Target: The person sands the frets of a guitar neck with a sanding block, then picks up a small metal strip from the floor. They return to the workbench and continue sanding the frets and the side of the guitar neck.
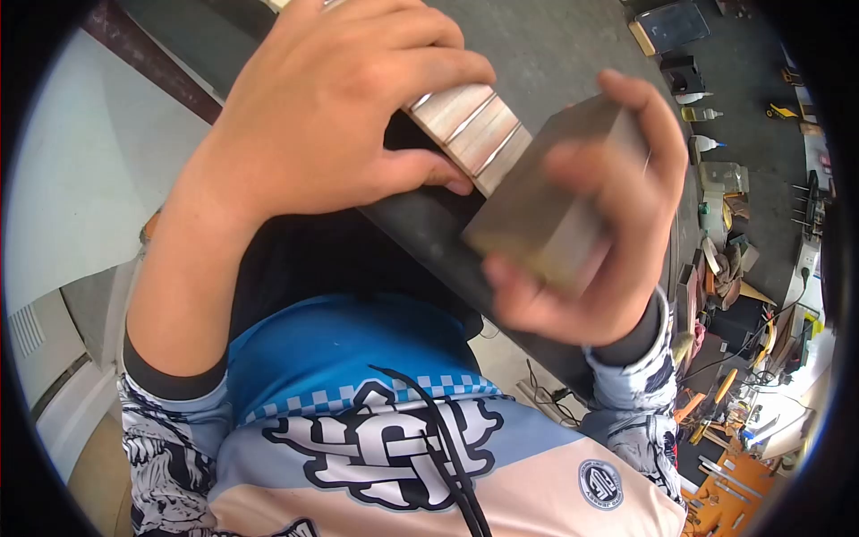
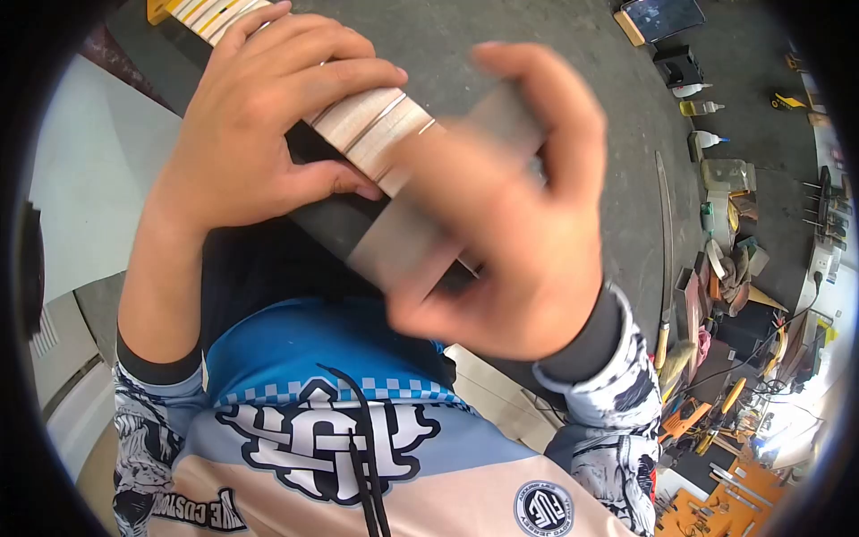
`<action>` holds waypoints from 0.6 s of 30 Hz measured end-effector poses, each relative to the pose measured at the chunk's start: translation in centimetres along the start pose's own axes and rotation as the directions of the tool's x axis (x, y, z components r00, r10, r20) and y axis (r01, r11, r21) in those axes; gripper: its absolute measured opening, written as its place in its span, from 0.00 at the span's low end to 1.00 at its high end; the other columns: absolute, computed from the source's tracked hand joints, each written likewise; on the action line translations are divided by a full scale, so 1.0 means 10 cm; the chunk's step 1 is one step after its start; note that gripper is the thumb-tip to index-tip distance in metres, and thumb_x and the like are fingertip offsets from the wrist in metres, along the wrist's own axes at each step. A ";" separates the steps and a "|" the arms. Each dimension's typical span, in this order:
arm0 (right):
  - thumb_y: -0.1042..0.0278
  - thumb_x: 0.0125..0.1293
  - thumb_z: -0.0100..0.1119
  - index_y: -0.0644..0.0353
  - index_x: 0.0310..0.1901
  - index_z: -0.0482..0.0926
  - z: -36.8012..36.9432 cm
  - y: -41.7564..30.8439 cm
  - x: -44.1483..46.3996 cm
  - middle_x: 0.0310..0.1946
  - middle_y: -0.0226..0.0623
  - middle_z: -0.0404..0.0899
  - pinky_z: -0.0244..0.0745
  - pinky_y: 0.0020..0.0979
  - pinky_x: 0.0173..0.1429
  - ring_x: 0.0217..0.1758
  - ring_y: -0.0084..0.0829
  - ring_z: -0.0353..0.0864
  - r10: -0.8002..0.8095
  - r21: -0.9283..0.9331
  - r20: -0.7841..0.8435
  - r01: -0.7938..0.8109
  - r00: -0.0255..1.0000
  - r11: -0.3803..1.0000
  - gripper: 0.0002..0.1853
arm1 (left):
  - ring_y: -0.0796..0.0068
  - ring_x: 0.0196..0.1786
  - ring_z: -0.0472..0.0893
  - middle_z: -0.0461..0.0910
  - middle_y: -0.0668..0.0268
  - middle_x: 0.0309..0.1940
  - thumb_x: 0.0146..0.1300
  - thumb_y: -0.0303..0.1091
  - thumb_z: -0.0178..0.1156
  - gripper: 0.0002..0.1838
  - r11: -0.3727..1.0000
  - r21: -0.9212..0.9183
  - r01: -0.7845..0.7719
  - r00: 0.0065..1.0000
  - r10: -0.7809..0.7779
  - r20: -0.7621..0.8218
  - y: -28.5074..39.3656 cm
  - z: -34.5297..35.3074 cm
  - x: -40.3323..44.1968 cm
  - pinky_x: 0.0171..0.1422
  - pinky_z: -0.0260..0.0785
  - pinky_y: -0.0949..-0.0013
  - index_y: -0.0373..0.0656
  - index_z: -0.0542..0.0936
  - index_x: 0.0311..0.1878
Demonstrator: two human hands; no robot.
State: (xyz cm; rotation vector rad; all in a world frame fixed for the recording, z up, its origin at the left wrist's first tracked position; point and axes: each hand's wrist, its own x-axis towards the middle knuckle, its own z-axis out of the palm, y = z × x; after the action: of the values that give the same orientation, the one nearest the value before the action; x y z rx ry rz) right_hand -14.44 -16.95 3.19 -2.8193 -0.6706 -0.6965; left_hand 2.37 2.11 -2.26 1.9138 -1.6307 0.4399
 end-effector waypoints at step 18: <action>0.57 0.55 0.77 0.59 0.66 0.71 0.03 0.25 -0.06 0.66 0.47 0.72 0.74 0.42 0.66 0.68 0.46 0.75 0.131 -0.146 -0.086 -0.143 0.988 0.979 0.38 | 0.64 0.61 0.79 0.83 0.66 0.51 0.51 0.58 0.79 0.34 0.996 0.077 -0.048 0.999 0.050 -0.022 0.01 0.01 -0.03 0.72 0.59 0.43 0.49 0.86 0.57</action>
State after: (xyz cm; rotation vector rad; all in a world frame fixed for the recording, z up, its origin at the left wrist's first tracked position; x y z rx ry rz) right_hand -13.65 -19.36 2.57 -2.9228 -0.4223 -0.8584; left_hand 2.15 2.30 -2.48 1.9200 -1.6701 0.5507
